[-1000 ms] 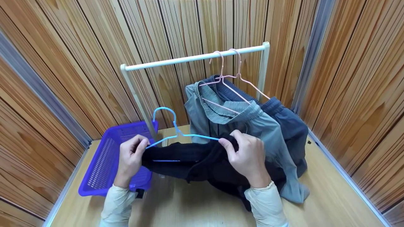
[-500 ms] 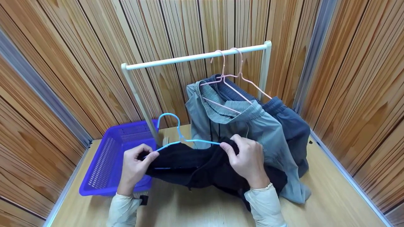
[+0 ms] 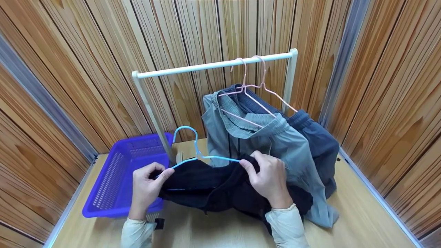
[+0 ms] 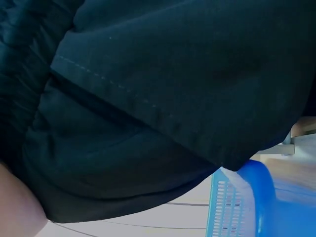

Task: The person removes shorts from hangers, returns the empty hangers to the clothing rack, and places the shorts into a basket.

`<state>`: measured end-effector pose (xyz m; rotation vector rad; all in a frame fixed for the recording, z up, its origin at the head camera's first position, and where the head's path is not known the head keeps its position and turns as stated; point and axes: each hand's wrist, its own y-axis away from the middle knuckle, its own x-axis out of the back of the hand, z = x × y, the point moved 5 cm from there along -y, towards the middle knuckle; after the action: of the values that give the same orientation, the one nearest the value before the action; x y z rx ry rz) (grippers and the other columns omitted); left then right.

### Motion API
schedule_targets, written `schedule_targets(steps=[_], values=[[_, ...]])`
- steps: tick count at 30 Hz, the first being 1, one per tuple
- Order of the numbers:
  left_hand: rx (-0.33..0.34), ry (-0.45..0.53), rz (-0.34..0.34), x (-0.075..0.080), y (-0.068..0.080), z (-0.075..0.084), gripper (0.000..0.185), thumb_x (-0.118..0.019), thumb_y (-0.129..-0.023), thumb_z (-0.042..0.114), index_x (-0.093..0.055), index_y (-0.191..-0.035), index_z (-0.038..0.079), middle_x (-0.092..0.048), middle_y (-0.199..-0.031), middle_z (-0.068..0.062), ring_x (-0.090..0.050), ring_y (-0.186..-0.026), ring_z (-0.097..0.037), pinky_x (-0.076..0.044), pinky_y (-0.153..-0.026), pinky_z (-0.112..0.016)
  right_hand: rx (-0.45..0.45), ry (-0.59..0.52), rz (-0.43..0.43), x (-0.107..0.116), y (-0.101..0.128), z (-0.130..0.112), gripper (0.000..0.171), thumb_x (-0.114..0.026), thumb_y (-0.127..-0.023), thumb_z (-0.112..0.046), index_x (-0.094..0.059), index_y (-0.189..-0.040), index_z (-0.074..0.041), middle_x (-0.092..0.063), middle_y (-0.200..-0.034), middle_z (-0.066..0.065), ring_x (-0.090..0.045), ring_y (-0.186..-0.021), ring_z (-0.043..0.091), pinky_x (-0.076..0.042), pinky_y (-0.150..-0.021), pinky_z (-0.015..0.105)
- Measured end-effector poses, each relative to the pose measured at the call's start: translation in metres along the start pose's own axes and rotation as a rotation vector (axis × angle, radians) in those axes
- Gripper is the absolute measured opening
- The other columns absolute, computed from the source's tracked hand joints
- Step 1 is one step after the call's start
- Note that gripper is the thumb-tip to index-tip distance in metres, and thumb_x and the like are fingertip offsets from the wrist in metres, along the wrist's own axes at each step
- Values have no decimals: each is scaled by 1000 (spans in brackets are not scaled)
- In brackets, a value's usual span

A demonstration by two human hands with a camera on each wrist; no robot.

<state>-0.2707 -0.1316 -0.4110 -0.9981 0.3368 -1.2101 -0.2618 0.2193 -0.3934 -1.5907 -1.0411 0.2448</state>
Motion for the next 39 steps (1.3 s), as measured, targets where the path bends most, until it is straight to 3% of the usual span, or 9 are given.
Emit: schedule_targets(steps=[6,15,21,27,30,39], values=[[7,-15,5,4,3,-4,24,-89,-85,20,-69,-74,16,-61,-64,5,-49,-61,-1,-42,-56,-16,24,-45,15,-8,2,-1,19,-83,-82,-8,-65,-77,-9,-57,-59,-2,-48,-56,4,-40,-54,25],[-7,-10,44,4,14,-5,24,-90,-84,20,-69,-73,16,-67,-66,3,-56,-62,-2,-47,-58,-18,103,-71,44,-9,9,0,34,-75,-98,-34,-67,-78,-9,-61,-64,-1,-52,-55,10,-42,-56,29],[-11,-5,71,5,20,-8,25,-92,-81,15,-68,-72,16,-68,-67,3,-57,-62,-2,-49,-59,-18,124,-48,-3,-13,15,1,16,-81,-87,-14,-68,-80,-9,-64,-67,-2,-55,-58,8,-45,-58,26],[1,-6,35,1,18,-11,21,-90,-84,17,-70,-77,15,-69,-70,3,-57,-64,-1,-48,-60,-17,108,-64,34,-15,15,5,22,-80,-91,-22,-67,-78,-9,-62,-64,-2,-51,-56,7,-42,-55,27],[-5,-4,33,1,15,-12,15,-88,-87,17,-74,-82,15,-74,-74,1,-65,-68,-4,-53,-65,-17,128,-67,44,-20,13,5,25,-79,-93,-26,-68,-78,-8,-63,-64,0,-53,-55,10,-42,-56,29],[-51,37,31,-6,16,-11,6,-82,-91,9,-82,-92,15,-81,-84,-1,-77,-78,-13,-59,-79,-18,113,-26,27,-21,13,6,11,-83,-80,-9,-72,-81,-9,-70,-71,1,-64,-62,17,-49,-63,31]])
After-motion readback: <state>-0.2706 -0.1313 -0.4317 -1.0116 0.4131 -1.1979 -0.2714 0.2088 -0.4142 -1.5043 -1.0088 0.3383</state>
